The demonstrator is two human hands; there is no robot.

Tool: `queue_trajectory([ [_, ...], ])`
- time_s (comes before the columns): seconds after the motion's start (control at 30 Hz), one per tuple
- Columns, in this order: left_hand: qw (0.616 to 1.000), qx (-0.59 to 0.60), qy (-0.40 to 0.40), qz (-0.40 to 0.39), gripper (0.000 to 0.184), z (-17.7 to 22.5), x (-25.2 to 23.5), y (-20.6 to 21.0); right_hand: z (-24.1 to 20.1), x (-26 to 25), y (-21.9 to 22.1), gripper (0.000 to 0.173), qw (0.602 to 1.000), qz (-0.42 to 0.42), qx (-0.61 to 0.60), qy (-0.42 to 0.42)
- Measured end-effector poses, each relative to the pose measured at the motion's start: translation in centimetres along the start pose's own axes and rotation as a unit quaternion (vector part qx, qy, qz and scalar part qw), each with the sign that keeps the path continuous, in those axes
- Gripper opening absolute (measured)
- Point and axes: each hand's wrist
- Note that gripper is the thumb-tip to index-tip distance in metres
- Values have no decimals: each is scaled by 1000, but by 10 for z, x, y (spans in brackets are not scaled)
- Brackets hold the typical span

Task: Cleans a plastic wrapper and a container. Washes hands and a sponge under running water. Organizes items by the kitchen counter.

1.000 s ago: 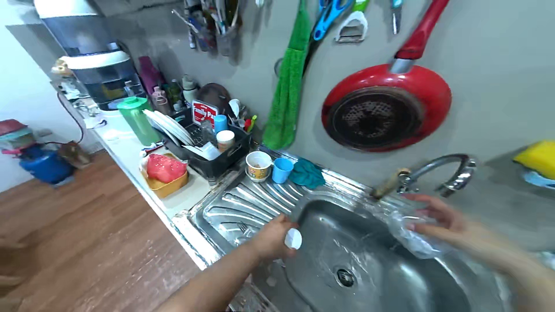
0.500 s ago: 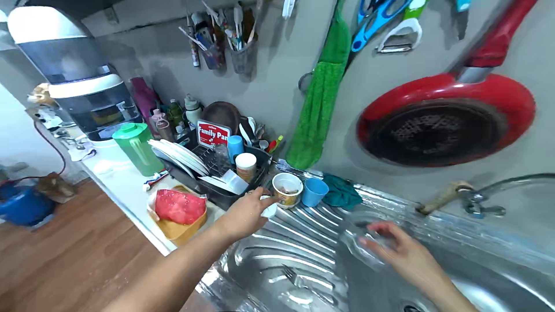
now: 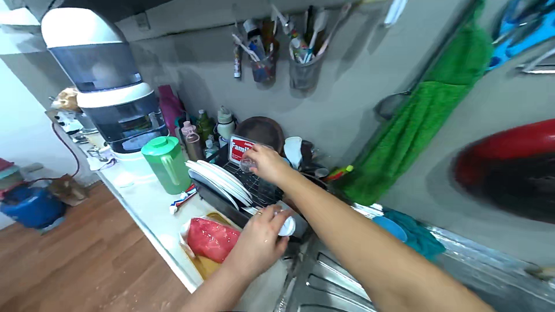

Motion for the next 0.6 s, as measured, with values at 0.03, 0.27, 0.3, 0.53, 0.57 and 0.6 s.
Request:
queue_trajectory([
  [0.03, 1000, -11, 8, 0, 50, -2, 3, -4, 3, -17, 12, 38, 998, -49, 29, -13],
  [0.27, 984, -173, -4, 48, 49, -21, 0, -59, 4, -47, 55, 50, 951, -271, 143, 38],
  [0.3, 982, -184, -13, 37, 50, -24, -7, -68, 6, -42, 51, 54, 959, -251, 126, 39],
  [0.53, 970, -203, -96, -97, 49, -44, -106, -86, -2, 130, -65, 32, 989, 125, -71, 30],
  [0.57, 961, -211, -117, -137, 49, -49, -119, -83, 0, 174, -72, 31, 985, 134, -92, 63],
  [0.6, 949, -225, -135, -174, 46, -55, -132, -80, 6, 219, -74, 30, 981, 129, -105, 100],
])
Point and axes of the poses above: each hand's wrist, its own x-axis away from the middle knuckle, its own y-axis out of the palm, z = x × y, and after that the axes turned 3 degrees about y, right-handed
